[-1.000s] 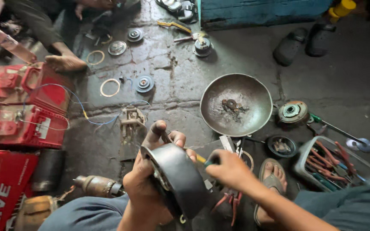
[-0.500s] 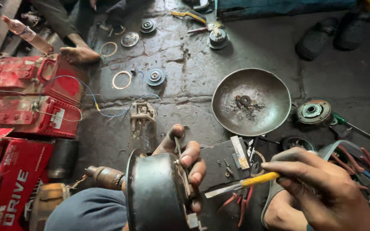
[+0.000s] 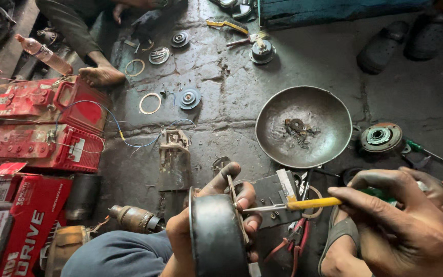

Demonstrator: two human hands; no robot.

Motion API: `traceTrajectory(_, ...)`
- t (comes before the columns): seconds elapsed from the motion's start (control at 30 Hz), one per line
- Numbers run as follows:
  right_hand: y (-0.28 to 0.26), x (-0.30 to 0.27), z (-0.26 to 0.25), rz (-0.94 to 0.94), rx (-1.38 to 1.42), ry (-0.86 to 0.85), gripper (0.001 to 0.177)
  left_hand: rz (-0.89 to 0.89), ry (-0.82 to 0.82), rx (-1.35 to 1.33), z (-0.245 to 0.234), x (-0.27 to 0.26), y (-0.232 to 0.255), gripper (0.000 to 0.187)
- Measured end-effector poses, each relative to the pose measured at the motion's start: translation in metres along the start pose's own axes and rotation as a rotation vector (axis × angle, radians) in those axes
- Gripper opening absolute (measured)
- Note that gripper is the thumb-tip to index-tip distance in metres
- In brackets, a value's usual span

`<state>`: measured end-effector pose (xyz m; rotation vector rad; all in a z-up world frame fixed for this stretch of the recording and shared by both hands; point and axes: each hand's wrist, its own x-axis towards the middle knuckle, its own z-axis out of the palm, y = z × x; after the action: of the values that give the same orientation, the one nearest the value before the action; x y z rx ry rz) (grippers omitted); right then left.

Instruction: The person assembles and adjusts a mechanical motor housing by hand, inserting internal components and using a screwdriver to tighten fasteners on the casing.

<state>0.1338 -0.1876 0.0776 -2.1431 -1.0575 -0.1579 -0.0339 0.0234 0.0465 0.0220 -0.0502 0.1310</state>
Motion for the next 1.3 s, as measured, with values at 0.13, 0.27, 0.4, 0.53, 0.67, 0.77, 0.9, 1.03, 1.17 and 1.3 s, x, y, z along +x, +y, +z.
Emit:
traceTrajectory(0.13,0.007,0.007,0.001,-0.01,0.018,-0.068,0.036,0.024,0.014,0.103,0.0,0.001,-0.002,0.072)
traceTrajectory(0.27,0.01,0.009,0.001,-0.08,0.005,-0.102,0.034,0.018,0.074,0.126,0.0,0.0,-0.004,0.07)
traceTrajectory(0.4,0.008,0.012,-0.002,-0.126,-0.035,-0.089,0.04,-0.022,0.035,0.079,0.0,0.002,-0.002,0.069)
traceTrajectory(0.53,0.006,0.014,-0.004,-0.102,-0.071,-0.083,0.05,-0.052,0.053,-0.028,0.0,0.001,-0.003,0.066)
traceTrajectory(0.67,0.003,0.01,0.0,-0.076,0.005,-0.058,0.051,-0.053,0.0,-0.014,-0.004,-0.002,-0.004,0.068)
traceTrajectory(0.77,0.001,0.008,0.001,-0.084,0.007,-0.025,0.05,-0.045,-0.012,0.01,-0.009,-0.003,-0.003,0.071)
traceTrajectory(0.9,-0.001,0.007,-0.001,-0.107,-0.046,-0.016,0.043,-0.035,0.039,0.042,-0.013,-0.006,-0.002,0.071)
traceTrajectory(1.03,-0.003,0.009,-0.002,-0.002,0.101,-0.01,0.044,-0.052,-0.034,-0.03,-0.014,-0.004,-0.002,0.07)
traceTrajectory(1.17,-0.007,0.008,-0.002,-0.065,-0.057,0.02,0.04,-0.052,-0.051,-0.072,-0.015,-0.002,-0.004,0.067)
traceTrajectory(1.3,-0.007,0.008,-0.003,-0.038,-0.058,0.001,0.042,-0.047,-0.076,-0.05,-0.014,-0.003,-0.004,0.067)
